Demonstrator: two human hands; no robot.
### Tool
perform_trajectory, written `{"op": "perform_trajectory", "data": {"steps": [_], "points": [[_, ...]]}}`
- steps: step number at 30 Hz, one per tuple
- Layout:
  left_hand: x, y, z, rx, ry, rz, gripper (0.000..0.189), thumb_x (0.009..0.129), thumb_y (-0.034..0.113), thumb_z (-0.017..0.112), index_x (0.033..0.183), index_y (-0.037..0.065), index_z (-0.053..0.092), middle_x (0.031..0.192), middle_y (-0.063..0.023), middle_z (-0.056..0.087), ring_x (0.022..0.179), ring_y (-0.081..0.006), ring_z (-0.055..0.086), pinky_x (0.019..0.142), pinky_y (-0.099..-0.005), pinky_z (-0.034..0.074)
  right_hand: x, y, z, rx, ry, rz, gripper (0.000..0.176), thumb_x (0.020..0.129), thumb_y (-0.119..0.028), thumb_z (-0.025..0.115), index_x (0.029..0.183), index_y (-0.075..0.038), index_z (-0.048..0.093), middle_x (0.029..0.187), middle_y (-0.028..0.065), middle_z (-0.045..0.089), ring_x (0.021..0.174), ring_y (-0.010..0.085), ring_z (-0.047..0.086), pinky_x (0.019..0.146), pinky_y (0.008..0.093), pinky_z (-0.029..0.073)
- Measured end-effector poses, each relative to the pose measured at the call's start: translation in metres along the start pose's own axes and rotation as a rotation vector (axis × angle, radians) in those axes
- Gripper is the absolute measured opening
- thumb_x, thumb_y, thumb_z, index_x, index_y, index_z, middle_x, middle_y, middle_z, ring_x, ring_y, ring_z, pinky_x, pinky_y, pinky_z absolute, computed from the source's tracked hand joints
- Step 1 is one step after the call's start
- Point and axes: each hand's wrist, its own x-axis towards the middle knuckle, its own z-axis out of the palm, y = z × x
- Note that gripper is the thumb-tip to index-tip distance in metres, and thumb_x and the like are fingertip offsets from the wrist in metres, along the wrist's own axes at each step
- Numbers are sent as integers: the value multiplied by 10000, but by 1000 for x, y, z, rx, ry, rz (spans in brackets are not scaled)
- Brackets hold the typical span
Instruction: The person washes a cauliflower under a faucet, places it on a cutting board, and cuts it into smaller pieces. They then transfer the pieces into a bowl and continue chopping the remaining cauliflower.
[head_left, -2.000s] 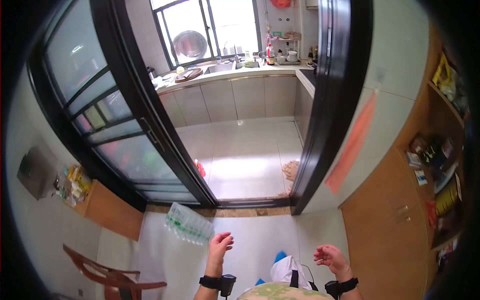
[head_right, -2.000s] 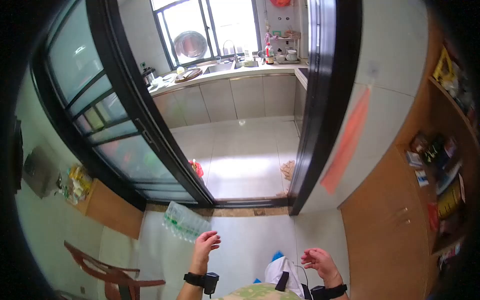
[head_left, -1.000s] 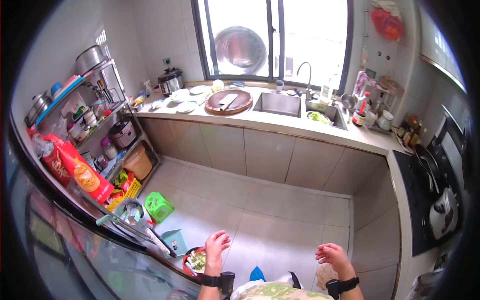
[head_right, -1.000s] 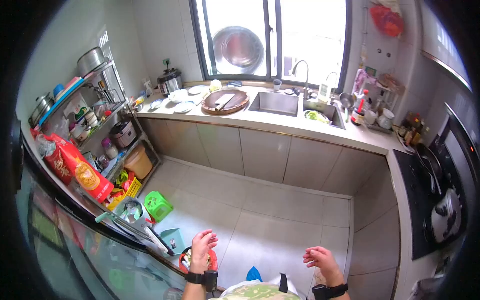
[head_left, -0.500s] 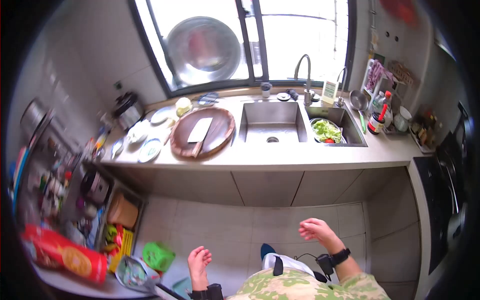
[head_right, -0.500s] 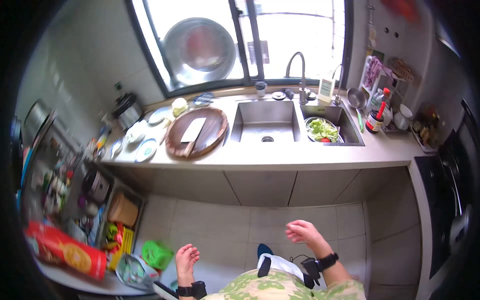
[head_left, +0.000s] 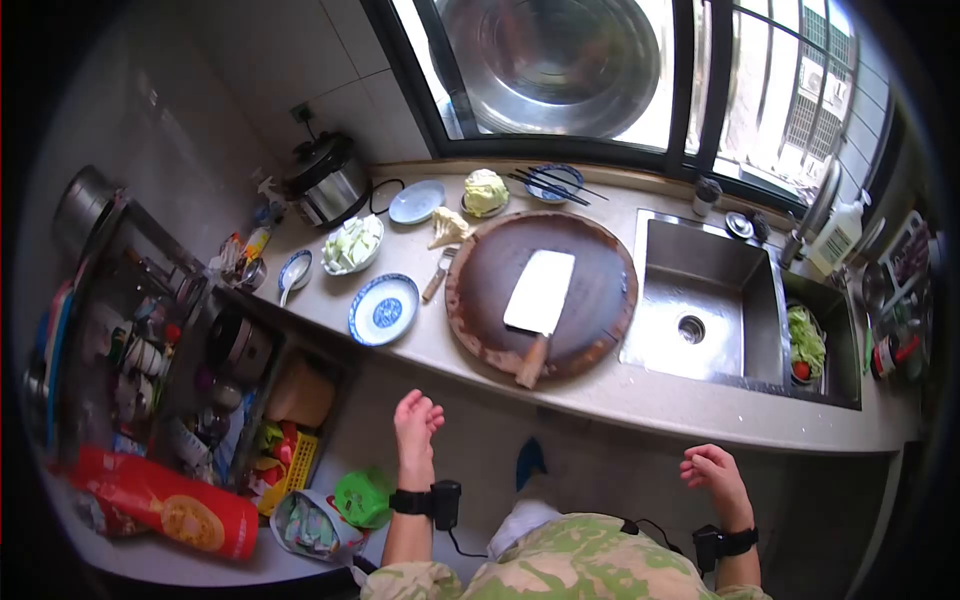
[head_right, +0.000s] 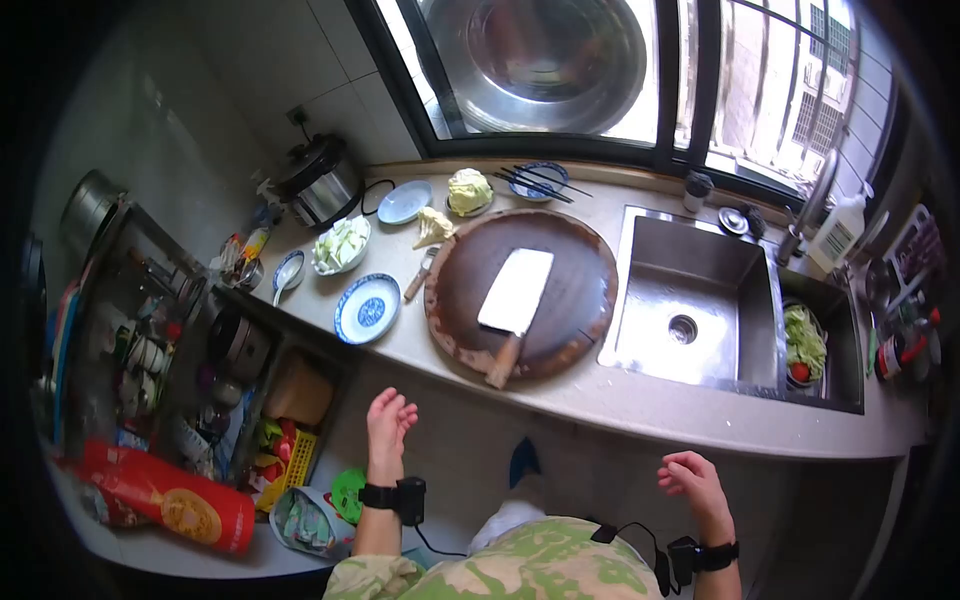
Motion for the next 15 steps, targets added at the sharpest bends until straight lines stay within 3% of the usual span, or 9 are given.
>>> {"op": "perform_trajectory", "data": {"steps": [4,5,7,9,11,13,15], "points": [[113,30,2,-229,152,47,580,858,99,604,1324,-21,281,1015,-158,522,727,-226,601,626,-335,538,39,-62,74,-154,-77,-20,306,880,-193,624,1131,-23,578,954,77,654,809,141,628,670,256,502],[129,39,3,-215,195,17,557,862,117,604,1312,-13,301,1020,-138,508,770,-226,597,622,-328,525,52,-76,96,-157,-62,-14,306,880,-193,624,1131,-23,578,954,77,654,809,141,628,670,256,502],[141,66,13,-74,379,34,538,857,112,604,1302,4,323,1012,-107,509,806,-204,576,615,-307,507,77,-101,138,-436,-251,-139,379,878,-207,632,1220,-62,555,964,69,653,834,157,626,701,278,501],[161,69,20,105,642,364,485,833,64,596,1269,1,396,1024,-93,525,808,-168,542,659,-307,490,95,-126,165,-541,-285,-154,414,889,-234,619,1268,-97,526,956,79,651,833,178,629,716,295,502],[186,83,29,239,511,536,397,817,53,615,1186,-22,490,1017,-89,553,832,-158,548,699,-288,481,114,-145,184,-655,-332,-161,450,899,-262,606,1316,-132,498,948,89,648,832,199,632,732,311,503],[204,112,61,330,92,420,326,805,44,625,1115,-37,563,994,-82,593,847,-152,562,741,-265,474,133,-149,197,-864,-435,-214,491,909,-314,587,1363,-191,449,930,125,632,830,241,630,720,340,506],[242,120,97,540,-124,405,354,787,95,647,1112,-32,590,964,-103,636,834,-155,578,770,-265,474,152,-142,206,-935,-468,-300,502,921,-395,539,1378,-220,427,901,150,631,792,290,637,673,381,511]]}}
